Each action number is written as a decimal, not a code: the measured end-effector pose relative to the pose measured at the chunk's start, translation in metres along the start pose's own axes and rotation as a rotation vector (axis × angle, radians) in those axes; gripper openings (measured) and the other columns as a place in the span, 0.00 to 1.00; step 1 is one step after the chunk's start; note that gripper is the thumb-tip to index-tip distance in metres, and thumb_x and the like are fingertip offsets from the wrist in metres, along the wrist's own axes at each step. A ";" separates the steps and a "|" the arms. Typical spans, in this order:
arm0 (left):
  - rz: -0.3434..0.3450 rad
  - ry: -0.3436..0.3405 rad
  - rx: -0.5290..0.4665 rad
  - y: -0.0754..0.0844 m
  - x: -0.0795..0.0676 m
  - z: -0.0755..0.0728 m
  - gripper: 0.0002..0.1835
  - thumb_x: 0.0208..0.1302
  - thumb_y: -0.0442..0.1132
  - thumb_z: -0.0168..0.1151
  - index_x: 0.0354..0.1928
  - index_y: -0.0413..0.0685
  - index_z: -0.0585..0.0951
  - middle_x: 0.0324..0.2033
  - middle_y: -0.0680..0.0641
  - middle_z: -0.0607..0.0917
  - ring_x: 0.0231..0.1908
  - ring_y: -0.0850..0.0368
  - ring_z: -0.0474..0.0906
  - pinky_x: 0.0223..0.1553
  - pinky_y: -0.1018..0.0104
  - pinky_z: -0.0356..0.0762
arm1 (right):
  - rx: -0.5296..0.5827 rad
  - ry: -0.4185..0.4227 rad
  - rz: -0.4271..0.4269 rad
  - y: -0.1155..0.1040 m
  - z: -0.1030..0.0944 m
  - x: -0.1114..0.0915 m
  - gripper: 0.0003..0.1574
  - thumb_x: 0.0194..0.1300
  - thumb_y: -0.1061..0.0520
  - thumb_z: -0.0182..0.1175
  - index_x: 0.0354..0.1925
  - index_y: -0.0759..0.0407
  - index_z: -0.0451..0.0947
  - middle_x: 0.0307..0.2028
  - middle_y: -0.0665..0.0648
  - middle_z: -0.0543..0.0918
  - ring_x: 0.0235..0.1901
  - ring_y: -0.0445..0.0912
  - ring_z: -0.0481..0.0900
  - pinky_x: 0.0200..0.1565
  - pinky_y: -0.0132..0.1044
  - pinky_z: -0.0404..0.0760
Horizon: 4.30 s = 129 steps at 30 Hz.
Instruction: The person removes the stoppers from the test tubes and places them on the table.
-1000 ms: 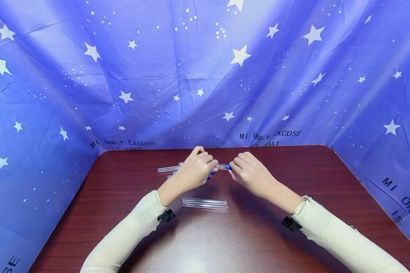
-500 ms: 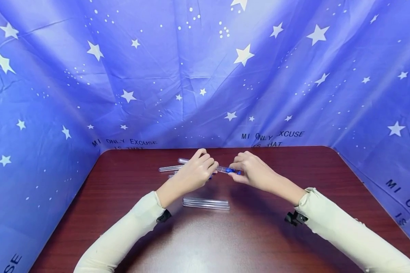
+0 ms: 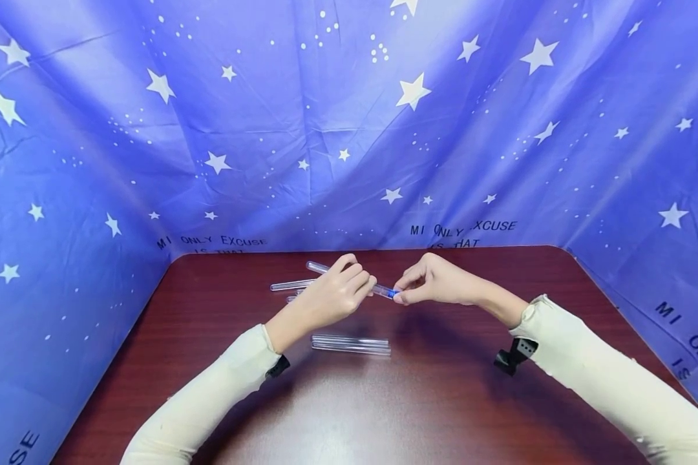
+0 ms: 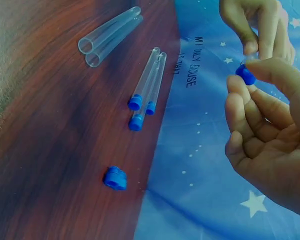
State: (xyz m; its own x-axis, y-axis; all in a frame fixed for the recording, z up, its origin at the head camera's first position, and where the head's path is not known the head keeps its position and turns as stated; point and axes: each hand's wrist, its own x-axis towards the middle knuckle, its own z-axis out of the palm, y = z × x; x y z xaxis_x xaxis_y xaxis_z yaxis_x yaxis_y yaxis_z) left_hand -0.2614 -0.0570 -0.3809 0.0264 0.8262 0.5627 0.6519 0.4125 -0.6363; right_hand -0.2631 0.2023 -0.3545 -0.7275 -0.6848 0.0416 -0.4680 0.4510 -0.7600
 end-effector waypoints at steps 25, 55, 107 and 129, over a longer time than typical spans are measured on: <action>-0.074 -0.061 -0.075 0.002 0.000 -0.001 0.06 0.66 0.40 0.65 0.39 0.45 0.86 0.30 0.52 0.84 0.35 0.56 0.78 0.55 0.57 0.74 | -0.085 0.079 0.011 -0.003 0.009 0.001 0.05 0.59 0.62 0.72 0.36 0.59 0.91 0.29 0.52 0.90 0.27 0.32 0.74 0.29 0.27 0.74; -0.327 -0.202 -0.268 0.000 0.002 0.005 0.05 0.62 0.39 0.67 0.27 0.55 0.86 0.21 0.57 0.85 0.25 0.59 0.80 0.45 0.60 0.70 | -1.175 0.628 -0.652 0.007 0.055 -0.007 0.15 0.68 0.68 0.47 0.41 0.73 0.80 0.31 0.59 0.78 0.33 0.53 0.75 0.42 0.43 0.75; -0.294 -0.761 -0.479 0.036 -0.027 0.021 0.08 0.73 0.51 0.56 0.47 0.59 0.75 0.41 0.54 0.87 0.47 0.56 0.86 0.54 0.49 0.72 | -1.092 0.296 -0.279 0.089 0.032 -0.005 0.19 0.51 0.51 0.76 0.30 0.54 0.74 0.27 0.51 0.76 0.32 0.51 0.72 0.36 0.43 0.66; -0.256 -0.829 -0.468 0.048 -0.031 0.036 0.08 0.78 0.49 0.50 0.48 0.57 0.76 0.44 0.54 0.82 0.55 0.55 0.80 0.58 0.48 0.74 | -1.160 0.257 -0.293 0.105 0.044 -0.002 0.16 0.57 0.48 0.73 0.35 0.56 0.79 0.29 0.54 0.79 0.35 0.53 0.75 0.39 0.45 0.68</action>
State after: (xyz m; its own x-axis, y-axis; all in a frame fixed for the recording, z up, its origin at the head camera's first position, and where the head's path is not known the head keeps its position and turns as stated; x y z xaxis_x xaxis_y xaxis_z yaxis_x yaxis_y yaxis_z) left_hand -0.2581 -0.0494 -0.4477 -0.5805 0.8142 -0.0074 0.8027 0.5707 -0.1733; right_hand -0.2884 0.2258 -0.4626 -0.5361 -0.7725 0.3404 -0.7051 0.6314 0.3226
